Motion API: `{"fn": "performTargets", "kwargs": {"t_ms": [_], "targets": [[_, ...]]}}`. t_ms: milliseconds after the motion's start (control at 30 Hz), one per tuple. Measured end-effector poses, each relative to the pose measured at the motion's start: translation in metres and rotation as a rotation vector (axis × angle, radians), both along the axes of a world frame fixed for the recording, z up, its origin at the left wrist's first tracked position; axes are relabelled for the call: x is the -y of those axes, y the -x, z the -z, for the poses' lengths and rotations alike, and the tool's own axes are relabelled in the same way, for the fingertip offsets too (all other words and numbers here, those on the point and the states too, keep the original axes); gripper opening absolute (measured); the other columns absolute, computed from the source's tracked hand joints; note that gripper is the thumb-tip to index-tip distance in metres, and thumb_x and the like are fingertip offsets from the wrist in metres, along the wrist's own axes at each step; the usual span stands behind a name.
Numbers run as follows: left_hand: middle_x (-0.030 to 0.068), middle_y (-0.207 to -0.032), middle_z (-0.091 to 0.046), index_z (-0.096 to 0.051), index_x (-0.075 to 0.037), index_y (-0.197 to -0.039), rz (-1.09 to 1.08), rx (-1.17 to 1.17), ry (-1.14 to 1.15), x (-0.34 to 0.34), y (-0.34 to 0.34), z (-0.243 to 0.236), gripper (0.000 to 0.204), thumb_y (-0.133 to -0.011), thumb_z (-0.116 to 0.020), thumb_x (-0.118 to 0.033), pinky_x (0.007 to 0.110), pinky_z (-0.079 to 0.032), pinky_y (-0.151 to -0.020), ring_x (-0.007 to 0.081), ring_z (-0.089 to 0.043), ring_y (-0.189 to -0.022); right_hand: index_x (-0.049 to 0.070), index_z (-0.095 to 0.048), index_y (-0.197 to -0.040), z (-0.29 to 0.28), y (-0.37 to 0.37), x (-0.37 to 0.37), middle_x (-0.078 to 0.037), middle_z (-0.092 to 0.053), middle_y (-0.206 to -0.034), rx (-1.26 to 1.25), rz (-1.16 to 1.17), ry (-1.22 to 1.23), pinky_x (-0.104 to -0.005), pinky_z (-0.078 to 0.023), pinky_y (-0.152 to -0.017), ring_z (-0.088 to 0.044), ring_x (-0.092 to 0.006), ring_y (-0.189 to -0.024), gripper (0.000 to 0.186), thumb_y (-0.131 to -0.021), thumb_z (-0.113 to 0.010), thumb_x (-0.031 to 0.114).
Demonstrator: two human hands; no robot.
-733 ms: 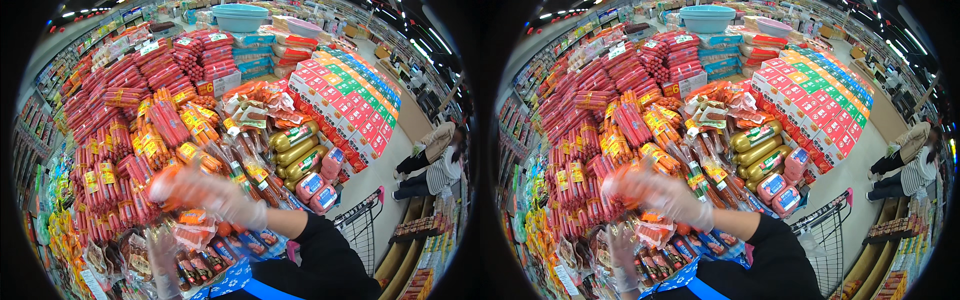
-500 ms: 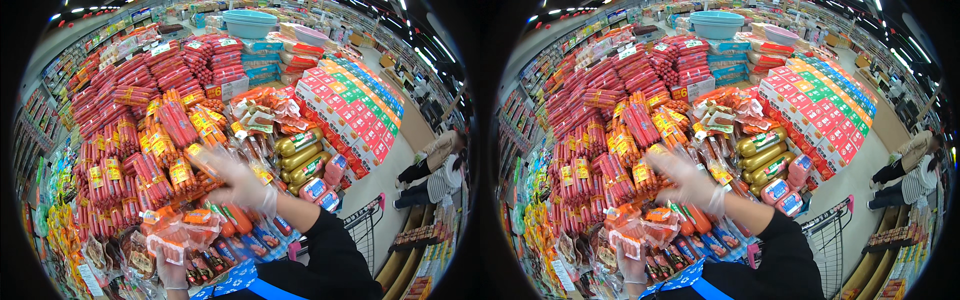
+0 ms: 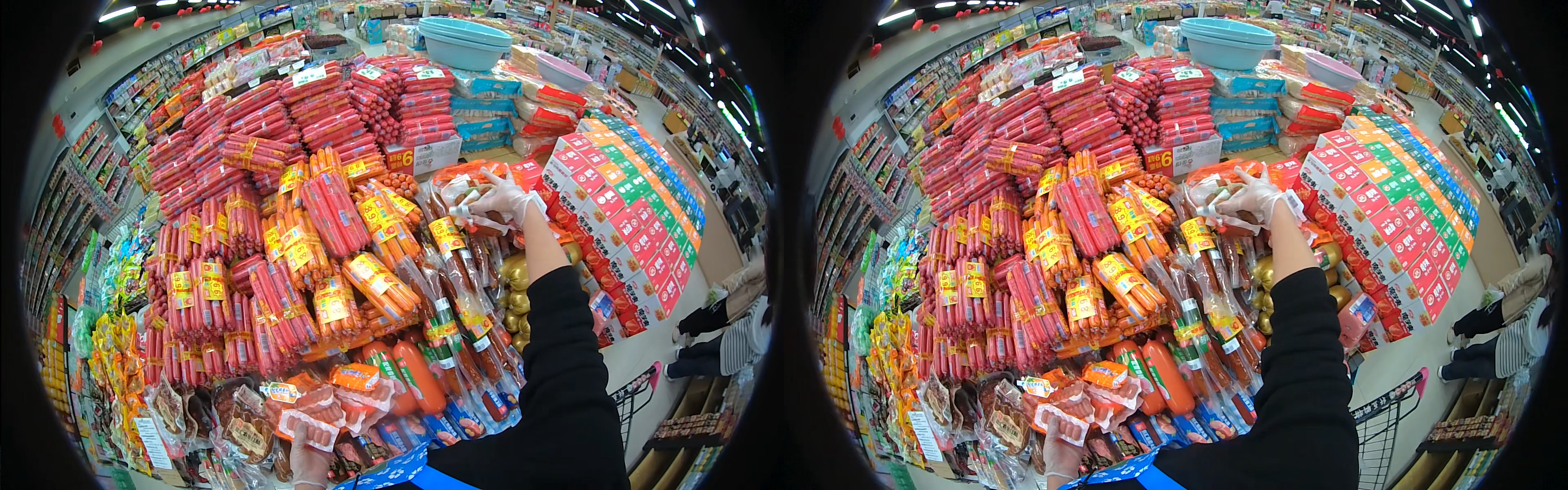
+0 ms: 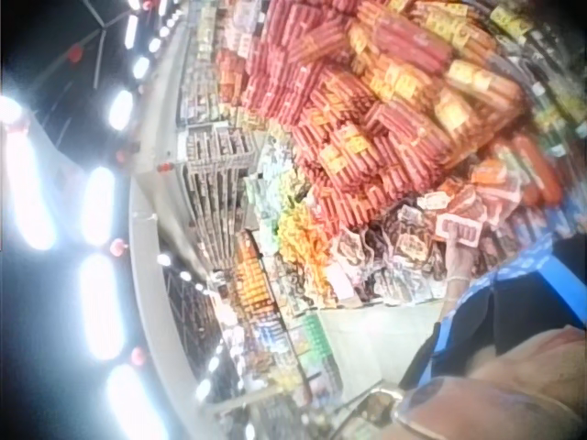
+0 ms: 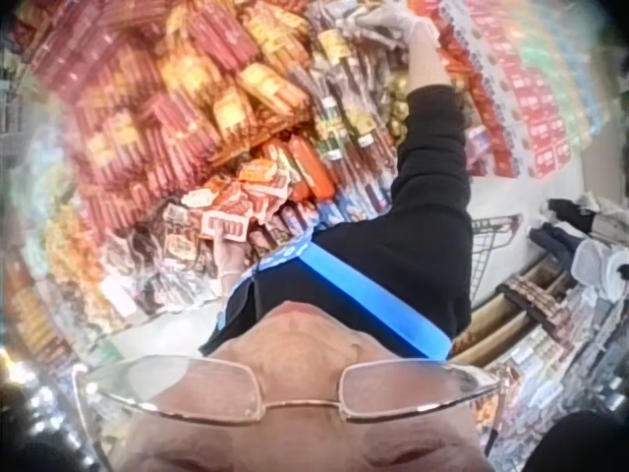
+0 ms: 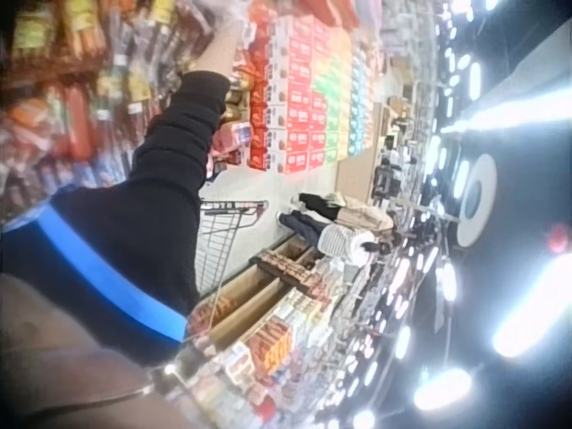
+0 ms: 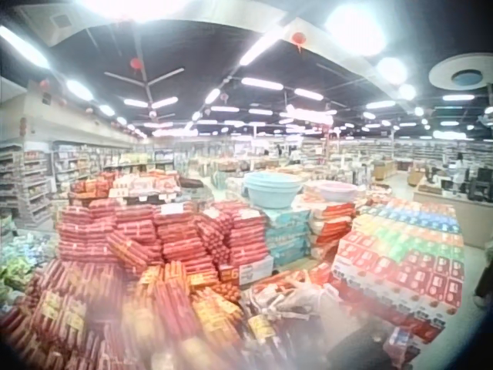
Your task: The person shops in a supermarket, pushing a cart and consulting a handwritten list. They pick up packaged snacks and sausages from shelves, inspect labels, and place selected items into the cart.
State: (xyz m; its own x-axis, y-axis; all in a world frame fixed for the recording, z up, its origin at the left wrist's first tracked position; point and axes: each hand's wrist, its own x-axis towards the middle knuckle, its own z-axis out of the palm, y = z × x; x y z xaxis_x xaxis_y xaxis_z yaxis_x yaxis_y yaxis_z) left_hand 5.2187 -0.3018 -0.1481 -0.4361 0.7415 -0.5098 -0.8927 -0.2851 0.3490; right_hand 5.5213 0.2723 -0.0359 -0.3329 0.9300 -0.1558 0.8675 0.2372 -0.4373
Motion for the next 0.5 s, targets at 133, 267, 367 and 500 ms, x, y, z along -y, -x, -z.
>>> {"fn": "performTargets", "kwargs": {"t_ms": [133, 267, 367, 500], "targets": [[-0.0061, -0.071, -0.025, -0.045, -0.015, -0.083, -0.003, -0.010, 0.062, -0.002, 0.004, 0.006, 0.025, -0.098, -0.064, -0.015, 0.027, -0.024, -0.056, 0.0097, -0.024, -0.060, 0.012, -0.060, -0.134, 0.028, -0.006, -0.001, -0.022, -0.052, -0.136, -0.588, 0.162, 0.109, -0.0420, -0.049, -0.100, -0.056, -0.0290, -0.121, 0.086, -0.057, -0.091, 0.033], [-0.0058, -0.070, -0.023, -0.043, -0.016, -0.081, 0.027, -0.044, 0.050, -0.003, 0.005, 0.006, 0.028, -0.098, -0.064, -0.016, 0.027, -0.025, -0.057, 0.0096, -0.023, -0.060, 0.005, -0.059, -0.123, 0.038, 0.000, 0.017, -0.009, -0.066, -0.107, -0.646, 0.307, -0.166, -0.0340, -0.058, -0.069, -0.067, -0.0177, -0.085, 0.064, -0.065, -0.086, 0.005], [-0.0058, -0.069, -0.022, -0.041, -0.016, -0.081, 0.012, -0.041, 0.074, -0.003, 0.004, 0.004, 0.029, -0.099, -0.064, -0.015, 0.027, -0.025, -0.058, 0.0095, -0.023, -0.060, 0.005, -0.060, -0.123, 0.029, -0.005, 0.035, -0.005, -0.068, -0.100, -1.165, 0.302, 0.150, -0.0303, -0.057, -0.065, -0.066, -0.0154, -0.084, 0.057, -0.071, -0.078, -0.006], [-0.0053, -0.070, -0.023, -0.044, -0.015, -0.085, 0.010, -0.054, 0.046, -0.005, 0.003, 0.004, 0.023, -0.101, -0.060, -0.016, 0.027, -0.025, -0.057, 0.0096, -0.023, -0.060, 0.006, -0.068, -0.114, 0.000, -0.018, 0.051, -0.002, -0.068, -0.095, -1.356, 0.393, 0.275, -0.0273, -0.054, -0.062, -0.062, -0.0124, -0.076, 0.036, -0.078, -0.070, 0.002]]}}
